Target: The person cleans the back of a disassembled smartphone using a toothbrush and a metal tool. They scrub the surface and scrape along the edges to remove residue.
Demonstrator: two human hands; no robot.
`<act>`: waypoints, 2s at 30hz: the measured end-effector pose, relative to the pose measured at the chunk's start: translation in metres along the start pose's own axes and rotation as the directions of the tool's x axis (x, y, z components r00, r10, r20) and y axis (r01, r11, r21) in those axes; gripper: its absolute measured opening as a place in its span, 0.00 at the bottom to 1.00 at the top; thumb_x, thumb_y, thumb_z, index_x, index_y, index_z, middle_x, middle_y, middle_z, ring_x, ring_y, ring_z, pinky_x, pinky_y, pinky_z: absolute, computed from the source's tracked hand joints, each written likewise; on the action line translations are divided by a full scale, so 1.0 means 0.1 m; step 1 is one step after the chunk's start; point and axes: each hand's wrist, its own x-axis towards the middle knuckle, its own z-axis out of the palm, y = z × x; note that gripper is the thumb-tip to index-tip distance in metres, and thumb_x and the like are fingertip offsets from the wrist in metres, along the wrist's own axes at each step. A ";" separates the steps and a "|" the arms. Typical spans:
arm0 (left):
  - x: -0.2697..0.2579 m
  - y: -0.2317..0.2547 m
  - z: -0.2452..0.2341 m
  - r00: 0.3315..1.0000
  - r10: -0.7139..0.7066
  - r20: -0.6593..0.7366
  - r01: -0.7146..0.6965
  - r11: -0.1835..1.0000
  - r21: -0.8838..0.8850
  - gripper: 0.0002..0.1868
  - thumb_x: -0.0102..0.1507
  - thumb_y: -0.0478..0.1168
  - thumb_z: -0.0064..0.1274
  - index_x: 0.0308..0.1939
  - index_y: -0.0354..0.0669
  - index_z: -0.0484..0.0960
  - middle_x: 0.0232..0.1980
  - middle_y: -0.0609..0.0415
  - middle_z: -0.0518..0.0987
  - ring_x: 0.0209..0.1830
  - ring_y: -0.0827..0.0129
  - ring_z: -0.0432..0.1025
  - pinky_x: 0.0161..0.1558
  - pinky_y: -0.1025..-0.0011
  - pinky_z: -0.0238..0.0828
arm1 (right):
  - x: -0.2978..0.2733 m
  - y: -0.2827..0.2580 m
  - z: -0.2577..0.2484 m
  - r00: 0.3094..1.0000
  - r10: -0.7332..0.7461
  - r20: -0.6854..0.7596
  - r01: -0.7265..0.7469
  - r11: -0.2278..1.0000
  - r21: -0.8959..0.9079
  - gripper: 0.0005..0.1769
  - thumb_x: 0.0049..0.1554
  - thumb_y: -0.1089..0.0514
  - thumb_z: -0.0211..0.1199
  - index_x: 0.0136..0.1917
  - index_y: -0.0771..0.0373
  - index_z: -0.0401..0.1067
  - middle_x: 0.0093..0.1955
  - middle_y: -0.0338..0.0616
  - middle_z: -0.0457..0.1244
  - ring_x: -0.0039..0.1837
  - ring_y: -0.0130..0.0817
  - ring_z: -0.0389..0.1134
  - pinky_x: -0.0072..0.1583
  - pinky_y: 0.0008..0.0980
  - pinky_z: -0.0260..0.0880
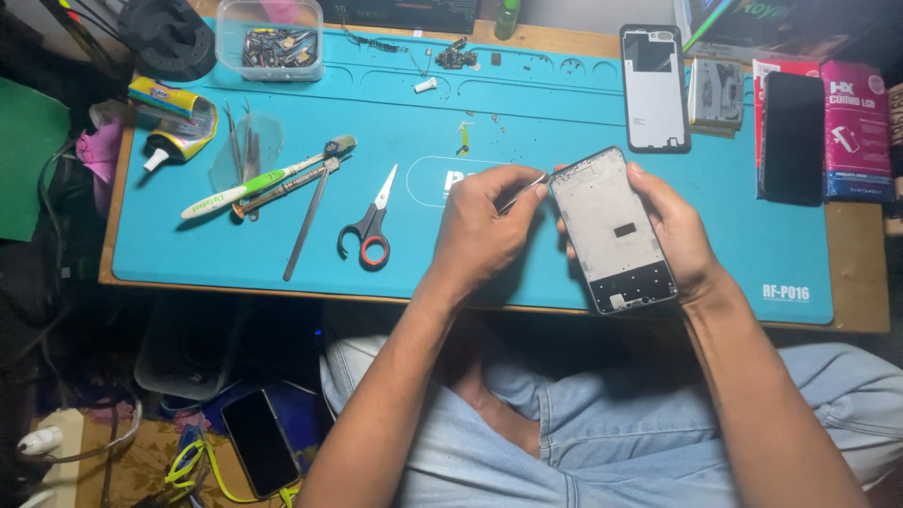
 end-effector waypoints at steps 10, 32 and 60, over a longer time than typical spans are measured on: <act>0.00 -0.02 -0.04 0.999 -0.013 0.034 0.014 1.000 -0.025 0.10 0.67 0.35 0.58 0.50 0.43 0.91 0.43 0.45 0.90 0.50 0.56 0.85 0.52 0.57 0.83 | 0.04 -0.01 -0.01 1.000 0.015 0.019 -0.015 1.000 -0.012 0.31 0.68 0.39 0.50 0.58 0.69 0.78 0.46 0.69 0.72 0.44 0.61 0.78 0.47 0.49 0.80; -0.05 -0.06 0.00 0.997 0.046 -0.055 -0.046 0.999 0.009 0.06 0.67 0.38 0.60 0.46 0.48 0.91 0.39 0.48 0.89 0.48 0.55 0.86 0.50 0.59 0.85 | -0.11 -0.14 0.22 0.977 0.108 -0.183 -0.114 0.993 -0.023 0.26 0.67 0.40 0.54 0.62 0.62 0.78 0.54 0.55 0.72 0.56 0.45 0.75 0.68 0.50 0.75; -0.38 -0.02 -2.49 0.777 0.498 -0.385 0.128 0.475 0.871 0.21 0.50 0.47 0.75 0.43 0.41 0.89 0.40 0.47 0.83 0.35 0.50 0.77 0.37 0.52 0.71 | 0.19 0.23 -0.45 0.993 0.041 -0.114 -0.063 0.980 -0.189 0.28 0.79 0.39 0.43 0.77 0.58 0.70 0.66 0.45 0.68 0.61 0.43 0.71 0.59 0.42 0.70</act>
